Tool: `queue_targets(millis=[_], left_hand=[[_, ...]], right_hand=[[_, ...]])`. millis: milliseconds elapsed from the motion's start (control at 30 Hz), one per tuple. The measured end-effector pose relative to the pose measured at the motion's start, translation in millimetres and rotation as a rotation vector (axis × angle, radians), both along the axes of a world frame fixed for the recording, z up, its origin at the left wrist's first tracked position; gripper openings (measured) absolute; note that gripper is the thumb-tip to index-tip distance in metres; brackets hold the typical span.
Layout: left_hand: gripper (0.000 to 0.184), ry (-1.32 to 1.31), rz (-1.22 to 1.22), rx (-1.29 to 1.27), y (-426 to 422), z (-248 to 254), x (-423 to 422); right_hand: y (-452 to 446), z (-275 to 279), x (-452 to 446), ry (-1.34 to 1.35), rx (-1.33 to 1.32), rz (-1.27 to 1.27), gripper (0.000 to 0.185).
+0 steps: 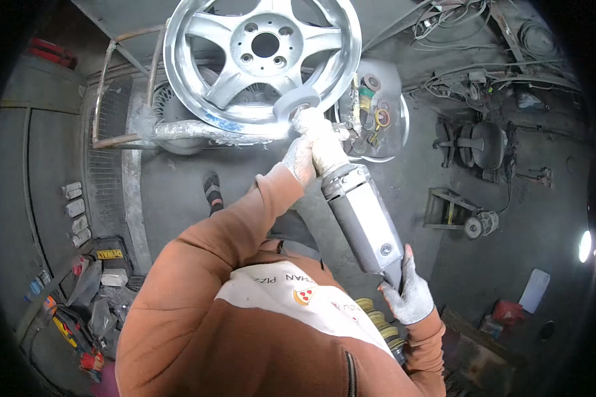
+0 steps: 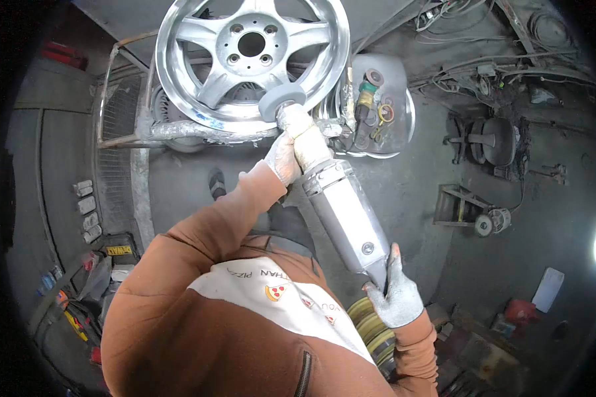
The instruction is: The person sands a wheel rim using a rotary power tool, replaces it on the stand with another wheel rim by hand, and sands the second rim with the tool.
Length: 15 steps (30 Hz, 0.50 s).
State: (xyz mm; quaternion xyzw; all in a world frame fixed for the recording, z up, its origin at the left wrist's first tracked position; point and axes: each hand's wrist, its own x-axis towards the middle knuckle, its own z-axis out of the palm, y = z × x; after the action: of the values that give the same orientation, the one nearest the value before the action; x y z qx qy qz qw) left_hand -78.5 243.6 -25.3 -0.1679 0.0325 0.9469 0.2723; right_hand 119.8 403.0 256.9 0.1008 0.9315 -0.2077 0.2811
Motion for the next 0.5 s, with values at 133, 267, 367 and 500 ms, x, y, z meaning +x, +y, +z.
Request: queue_targets(millis=[133,267,367,500], left_hand=[[0.036,-0.003,-0.054,-0.074,-39.5,-19.5,14.5],[0.034,-0.012,-0.091,-0.111,-86.2,-17.4,23.6],[0.034,-0.027,-0.094,-0.092,-119.9,-14.0,22.2],[0.032,-0.036,-0.095,-0.203,-137.0,-3.5,21.7]], right_hand=[[-29.0,-24.8,23.5,0.049,-0.046,0.018,0.09],[-63.8,-36.6,31.4,-0.033,-0.093,-0.019,0.093],[-77.7,-48.3,30.0,-0.089,-0.138,-0.063,0.094],[-79.0,-58.0,28.7,-0.08,-0.26,-0.107,0.091]])
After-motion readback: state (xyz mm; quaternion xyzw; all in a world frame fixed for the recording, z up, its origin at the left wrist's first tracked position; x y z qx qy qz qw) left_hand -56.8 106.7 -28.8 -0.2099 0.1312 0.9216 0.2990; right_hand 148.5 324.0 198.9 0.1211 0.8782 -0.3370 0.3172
